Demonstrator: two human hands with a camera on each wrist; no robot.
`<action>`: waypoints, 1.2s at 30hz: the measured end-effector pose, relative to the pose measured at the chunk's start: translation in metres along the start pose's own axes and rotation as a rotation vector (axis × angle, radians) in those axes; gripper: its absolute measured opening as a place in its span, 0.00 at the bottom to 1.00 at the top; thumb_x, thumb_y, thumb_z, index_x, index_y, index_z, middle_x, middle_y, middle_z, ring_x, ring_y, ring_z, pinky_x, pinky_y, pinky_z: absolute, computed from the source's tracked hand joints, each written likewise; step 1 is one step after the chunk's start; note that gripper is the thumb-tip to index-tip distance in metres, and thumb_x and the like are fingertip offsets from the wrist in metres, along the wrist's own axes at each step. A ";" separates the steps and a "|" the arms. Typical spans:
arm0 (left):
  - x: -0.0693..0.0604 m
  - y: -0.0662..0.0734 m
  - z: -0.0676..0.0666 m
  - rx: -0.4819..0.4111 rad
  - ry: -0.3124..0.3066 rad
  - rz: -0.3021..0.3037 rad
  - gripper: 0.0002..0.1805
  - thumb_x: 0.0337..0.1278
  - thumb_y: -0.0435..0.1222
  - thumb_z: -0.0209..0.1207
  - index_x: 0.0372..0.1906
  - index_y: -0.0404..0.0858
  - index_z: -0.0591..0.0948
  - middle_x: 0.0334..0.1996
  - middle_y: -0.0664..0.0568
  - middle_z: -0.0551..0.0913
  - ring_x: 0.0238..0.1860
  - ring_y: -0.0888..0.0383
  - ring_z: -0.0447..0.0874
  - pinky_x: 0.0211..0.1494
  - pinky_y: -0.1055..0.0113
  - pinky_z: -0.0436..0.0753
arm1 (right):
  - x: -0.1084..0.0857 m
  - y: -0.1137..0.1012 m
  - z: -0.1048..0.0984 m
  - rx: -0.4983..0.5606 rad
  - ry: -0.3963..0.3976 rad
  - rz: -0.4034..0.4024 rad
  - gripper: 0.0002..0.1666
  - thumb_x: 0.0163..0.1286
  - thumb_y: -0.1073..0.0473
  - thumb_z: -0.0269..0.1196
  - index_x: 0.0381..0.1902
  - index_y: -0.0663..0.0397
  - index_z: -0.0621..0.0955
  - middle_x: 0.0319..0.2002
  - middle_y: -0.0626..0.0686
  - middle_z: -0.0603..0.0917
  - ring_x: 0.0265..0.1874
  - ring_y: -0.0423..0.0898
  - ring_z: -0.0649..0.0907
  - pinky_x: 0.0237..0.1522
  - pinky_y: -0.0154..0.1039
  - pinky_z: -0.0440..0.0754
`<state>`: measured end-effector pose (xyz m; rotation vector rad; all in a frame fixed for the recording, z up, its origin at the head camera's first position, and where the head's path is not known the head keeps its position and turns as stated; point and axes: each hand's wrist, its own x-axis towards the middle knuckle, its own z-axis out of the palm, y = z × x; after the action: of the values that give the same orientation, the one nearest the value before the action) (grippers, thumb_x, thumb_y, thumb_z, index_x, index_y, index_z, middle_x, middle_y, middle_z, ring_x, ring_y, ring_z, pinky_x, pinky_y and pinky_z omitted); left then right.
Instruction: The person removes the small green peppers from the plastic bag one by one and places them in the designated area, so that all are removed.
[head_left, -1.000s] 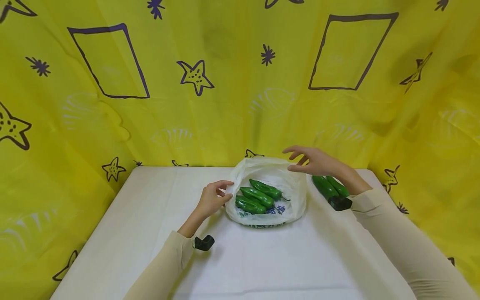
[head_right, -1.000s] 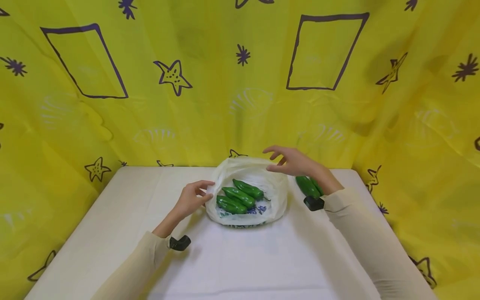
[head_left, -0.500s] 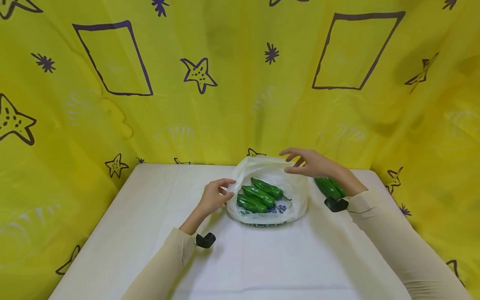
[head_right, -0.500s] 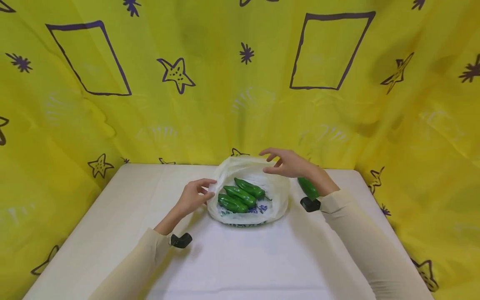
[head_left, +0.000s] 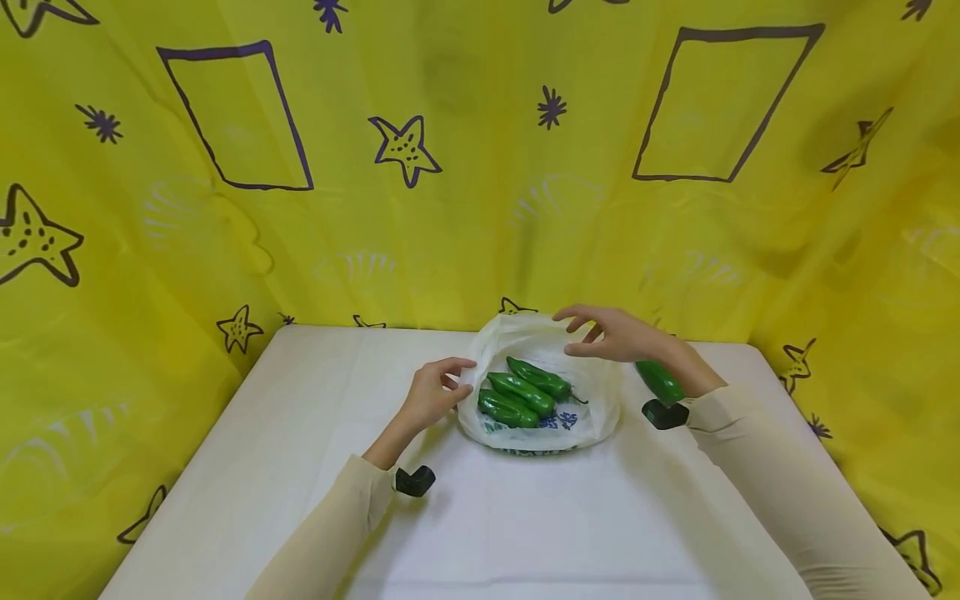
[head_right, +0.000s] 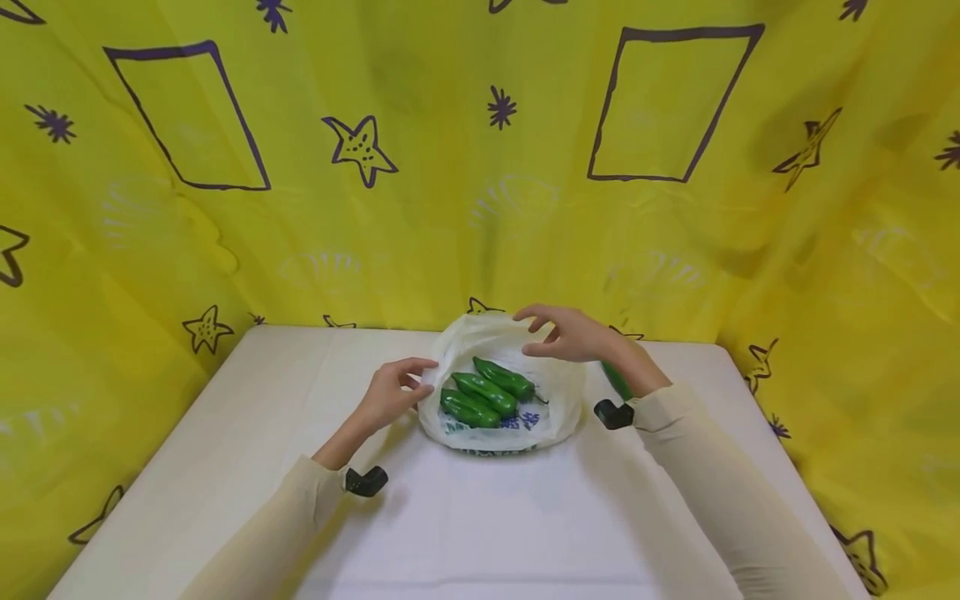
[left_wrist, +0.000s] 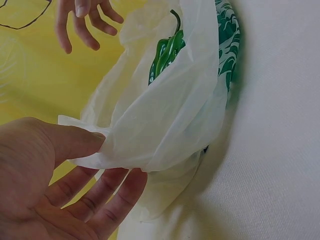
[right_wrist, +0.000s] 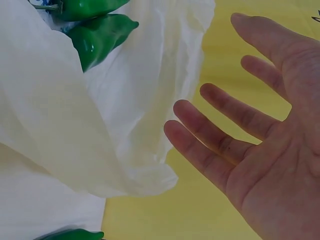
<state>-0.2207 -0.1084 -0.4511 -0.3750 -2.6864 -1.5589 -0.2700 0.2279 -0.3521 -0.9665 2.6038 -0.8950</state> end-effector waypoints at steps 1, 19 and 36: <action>0.000 0.000 0.000 -0.001 -0.002 0.000 0.21 0.60 0.26 0.68 0.58 0.38 0.85 0.49 0.41 0.83 0.36 0.54 0.81 0.28 0.66 0.87 | 0.001 0.000 0.001 0.002 -0.008 0.002 0.33 0.73 0.53 0.67 0.72 0.54 0.72 0.61 0.68 0.79 0.50 0.61 0.86 0.47 0.52 0.89; -0.001 0.003 -0.002 -0.011 -0.007 -0.010 0.20 0.61 0.26 0.67 0.58 0.37 0.84 0.49 0.41 0.83 0.36 0.54 0.81 0.28 0.66 0.87 | 0.025 0.005 0.020 0.039 -0.105 -0.003 0.35 0.74 0.54 0.66 0.73 0.59 0.69 0.63 0.72 0.76 0.54 0.66 0.83 0.53 0.56 0.86; -0.001 0.001 -0.002 -0.018 -0.017 -0.034 0.20 0.62 0.27 0.67 0.59 0.38 0.84 0.50 0.42 0.82 0.36 0.54 0.81 0.30 0.63 0.89 | 0.037 0.021 0.040 0.095 -0.141 0.034 0.33 0.75 0.58 0.65 0.73 0.58 0.69 0.65 0.72 0.74 0.53 0.65 0.84 0.54 0.55 0.86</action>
<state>-0.2202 -0.1096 -0.4495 -0.3459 -2.7072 -1.5977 -0.2935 0.1975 -0.3967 -0.9224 2.4296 -0.8992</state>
